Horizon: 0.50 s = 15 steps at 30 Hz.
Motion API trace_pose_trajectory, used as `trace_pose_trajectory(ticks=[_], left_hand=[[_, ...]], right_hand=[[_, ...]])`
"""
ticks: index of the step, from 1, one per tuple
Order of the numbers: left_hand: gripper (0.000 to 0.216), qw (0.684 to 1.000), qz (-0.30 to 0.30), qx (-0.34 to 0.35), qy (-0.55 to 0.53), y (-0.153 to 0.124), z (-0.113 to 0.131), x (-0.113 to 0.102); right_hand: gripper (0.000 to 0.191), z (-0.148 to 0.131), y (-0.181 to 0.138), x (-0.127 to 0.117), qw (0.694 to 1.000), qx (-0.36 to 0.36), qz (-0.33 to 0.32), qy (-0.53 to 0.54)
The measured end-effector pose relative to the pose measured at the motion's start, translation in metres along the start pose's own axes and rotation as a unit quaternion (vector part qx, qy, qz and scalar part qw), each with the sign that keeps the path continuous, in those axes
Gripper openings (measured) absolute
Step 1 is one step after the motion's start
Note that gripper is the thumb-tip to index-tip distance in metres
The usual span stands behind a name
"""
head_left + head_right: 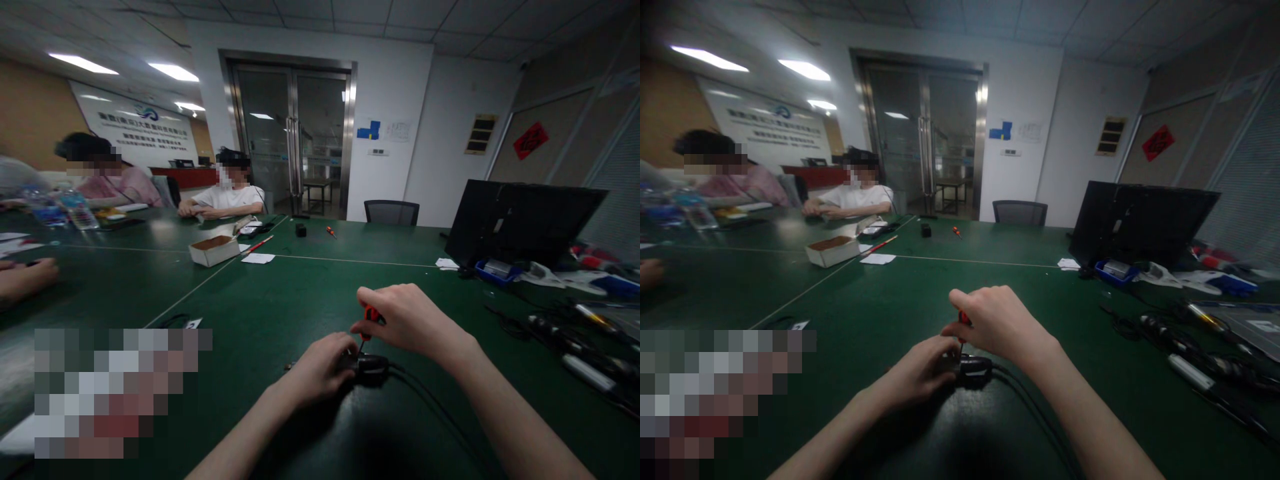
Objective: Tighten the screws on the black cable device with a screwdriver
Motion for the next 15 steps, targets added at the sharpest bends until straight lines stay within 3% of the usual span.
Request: trace_pose_trajectory(ticks=[7, 12, 15], left_hand=[[0.028, 1.0, 0.002, 0.021, 0.012, 0.0006, 0.0009, -0.0005], [0.024, 1.0, 0.004, 0.02, 0.017, -0.0005, 0.0004, 0.0001], [0.025, 1.0, 0.006, 0.019, 0.016, -0.0007, -0.0012, 0.0012]], right_hand=[[0.018, -0.0038, -0.0063, -0.0018, 0.994, -0.038, -0.009, 0.105], [0.015, -0.0034, -0.0012, -0.0019, 0.999, -0.011, 0.002, 0.033], [0.022, -0.0023, 0.0002, -0.0026, 1.0, 0.002, -0.004, -0.006]])
Point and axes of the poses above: each hand's wrist, its own y-axis towards the middle knuckle, its own x-axis out of the palm, z = x × y, the point moved 3 cm from there along y, towards the middle knuckle, and after that the axes turned 4 degrees about x, right-handed, at the moved point
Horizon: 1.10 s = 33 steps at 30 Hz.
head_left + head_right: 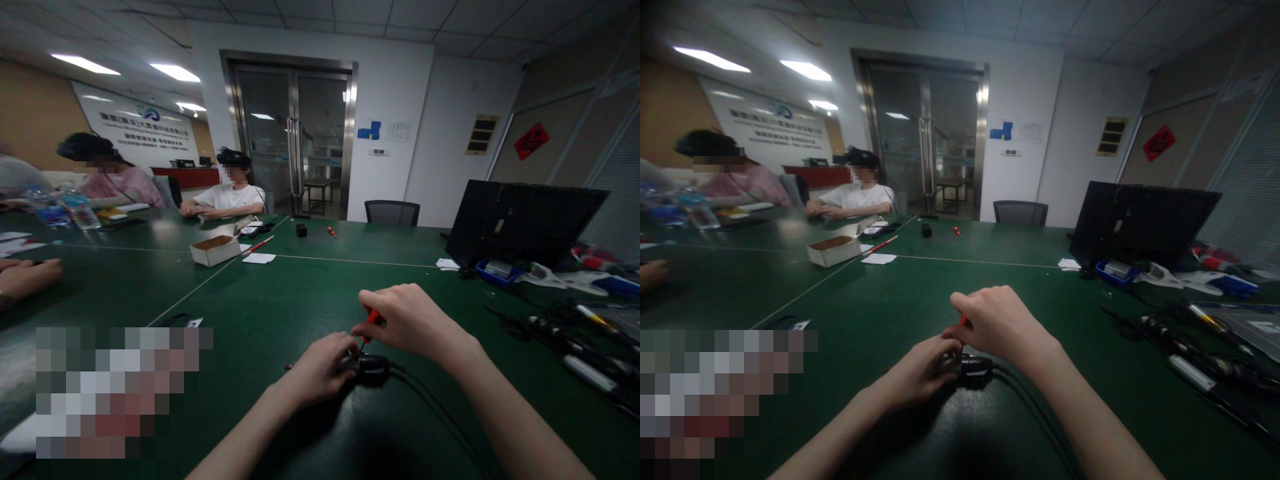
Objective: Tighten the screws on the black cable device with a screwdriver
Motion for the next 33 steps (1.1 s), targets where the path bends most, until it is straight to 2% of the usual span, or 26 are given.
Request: trace_pose_trajectory(ticks=[2, 5, 8, 15, 19, 27, 31, 33], left_hand=[[0.025, 1.0, 0.001, -0.003, 0.003, 0.0001, -0.0005, 0.0004], [0.025, 1.0, 0.0, 0.004, -0.001, 0.0001, 0.0008, -0.0001], [0.027, 1.0, -0.004, 0.004, -0.002, -0.0002, 0.0025, -0.0013], [0.025, 1.0, -0.006, -0.001, -0.005, -0.0001, 0.0031, -0.0024], [0.026, 1.0, -0.006, -0.007, 0.005, 0.0002, 0.0006, -0.0006], [0.027, 1.0, -0.005, 0.006, -0.007, -0.0004, 0.0033, -0.0024], [0.023, 1.0, -0.008, -0.003, 0.001, -0.0002, 0.0046, -0.0034], [0.023, 1.0, -0.007, -0.004, 0.002, -0.0002, 0.0037, -0.0029]], right_hand=[[0.022, 0.0002, -0.0017, -0.001, 1.0, -0.004, 0.0, 0.014], [0.012, -0.0013, -0.0064, -0.0023, 0.996, -0.031, -0.005, 0.085], [0.018, -0.0035, -0.009, -0.002, 0.992, -0.046, -0.017, 0.116], [0.015, -0.0013, -0.0027, 0.0007, 0.999, -0.017, 0.003, 0.045], [0.024, -0.0001, -0.0006, 0.0001, 1.0, -0.007, 0.002, 0.004], [0.017, -0.0015, -0.0075, -0.0017, 0.997, -0.029, -0.002, 0.074], [0.013, -0.0003, -0.0034, 0.0002, 0.999, -0.008, 0.004, 0.034], [0.018, 0.0004, -0.0013, 0.0005, 1.0, 0.002, 0.004, 0.004]])
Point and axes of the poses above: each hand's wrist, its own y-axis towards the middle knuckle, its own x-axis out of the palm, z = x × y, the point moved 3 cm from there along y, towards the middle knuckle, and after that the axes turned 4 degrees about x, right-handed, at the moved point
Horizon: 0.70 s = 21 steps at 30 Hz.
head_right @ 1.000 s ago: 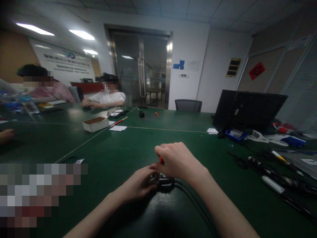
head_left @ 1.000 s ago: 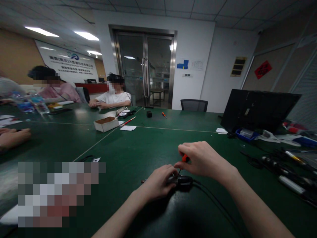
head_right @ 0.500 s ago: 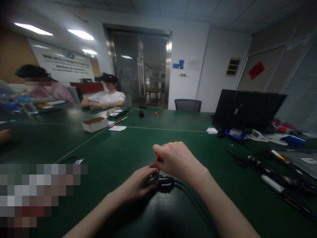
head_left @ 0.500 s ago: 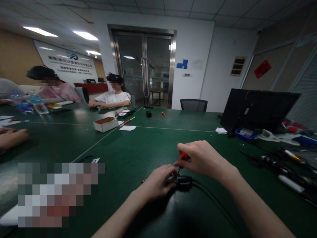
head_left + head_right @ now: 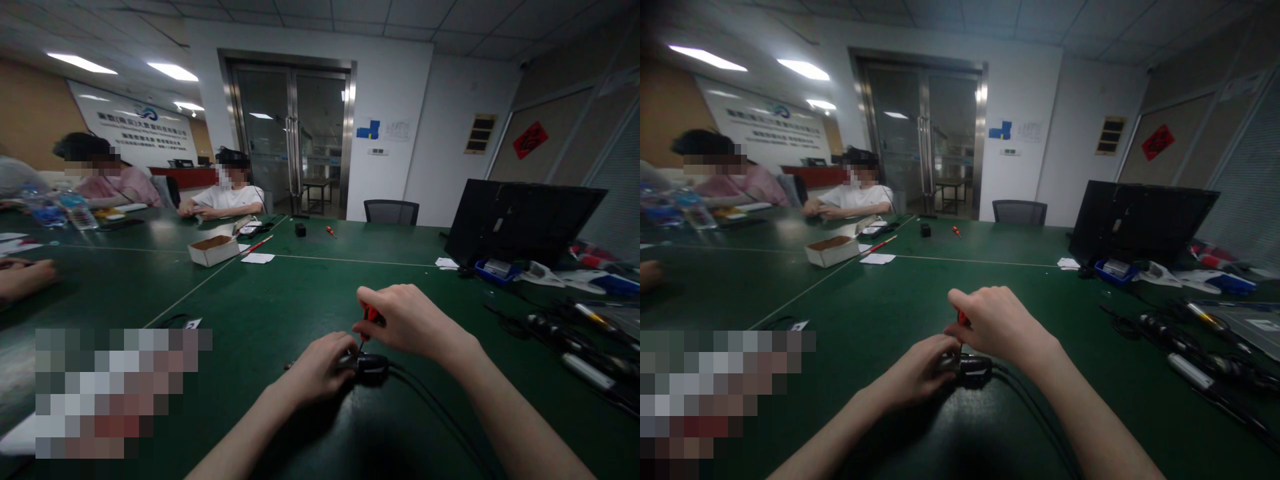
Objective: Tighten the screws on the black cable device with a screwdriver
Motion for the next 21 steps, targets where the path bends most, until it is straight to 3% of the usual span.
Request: trace_pose_trajectory(ticks=[3, 6, 9, 17, 21], left_hand=[[0.025, 1.0, 0.003, 0.003, -0.003, -0.0001, -0.0022, 0.0012], [0.026, 1.0, 0.006, 0.01, -0.008, -0.0001, -0.0026, 0.0016], [0.026, 1.0, 0.006, 0.013, -0.007, -0.0001, -0.0005, 0.0009], [0.026, 1.0, 0.009, 0.005, -0.007, -0.0002, -0.0011, 0.0011], [0.027, 1.0, 0.01, 0.011, -0.009, 0.0, -0.0039, 0.0027]], right_hand=[[0.024, 0.0002, -0.0004, -0.0007, 1.0, -0.002, -0.005, -0.008], [0.015, -0.0013, -0.0041, -0.0024, 0.999, -0.032, 0.006, 0.042], [0.018, -0.0018, -0.006, -0.0011, 0.997, -0.041, 0.003, 0.072], [0.022, 0.0014, 0.0019, 0.0023, 1.0, 0.004, 0.001, -0.009], [0.017, -0.0003, -0.003, -0.0011, 0.999, -0.027, 0.002, 0.04]])
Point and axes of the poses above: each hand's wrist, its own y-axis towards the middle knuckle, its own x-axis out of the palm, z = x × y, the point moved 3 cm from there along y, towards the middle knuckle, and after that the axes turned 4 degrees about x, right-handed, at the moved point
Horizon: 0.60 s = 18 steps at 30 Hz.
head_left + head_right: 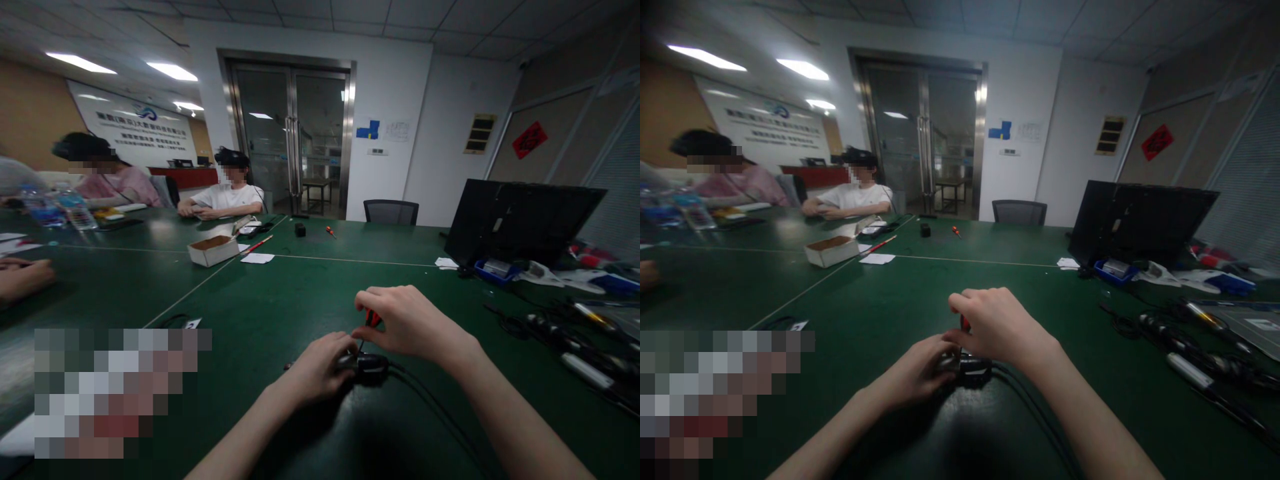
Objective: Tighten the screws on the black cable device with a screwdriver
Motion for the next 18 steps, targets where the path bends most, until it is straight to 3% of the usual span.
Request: trace_pose_trajectory(ticks=[4, 9, 13, 18], left_hand=[[0.028, 1.0, -0.001, 0.008, 0.004, 0.0007, -0.0003, 0.0006], [0.021, 1.0, 0.004, 0.009, 0.003, 0.0005, 0.001, -0.0009], [0.021, 1.0, 0.003, 0.004, 0.003, -0.0001, -0.0001, -0.0001], [0.028, 1.0, 0.004, 0.014, -0.003, 0.0009, -0.0009, 0.0016]], right_hand=[[0.018, -0.002, -0.0043, -0.001, 0.998, -0.01, -0.01, 0.054], [0.013, -0.0004, 0.0004, 0.0013, 1.0, 0.015, 0.002, -0.005], [0.022, 0.0004, 0.0034, 0.0019, 0.998, 0.03, -0.007, -0.051], [0.015, -0.0038, -0.0011, -0.0009, 1.0, -0.005, -0.009, 0.021]])
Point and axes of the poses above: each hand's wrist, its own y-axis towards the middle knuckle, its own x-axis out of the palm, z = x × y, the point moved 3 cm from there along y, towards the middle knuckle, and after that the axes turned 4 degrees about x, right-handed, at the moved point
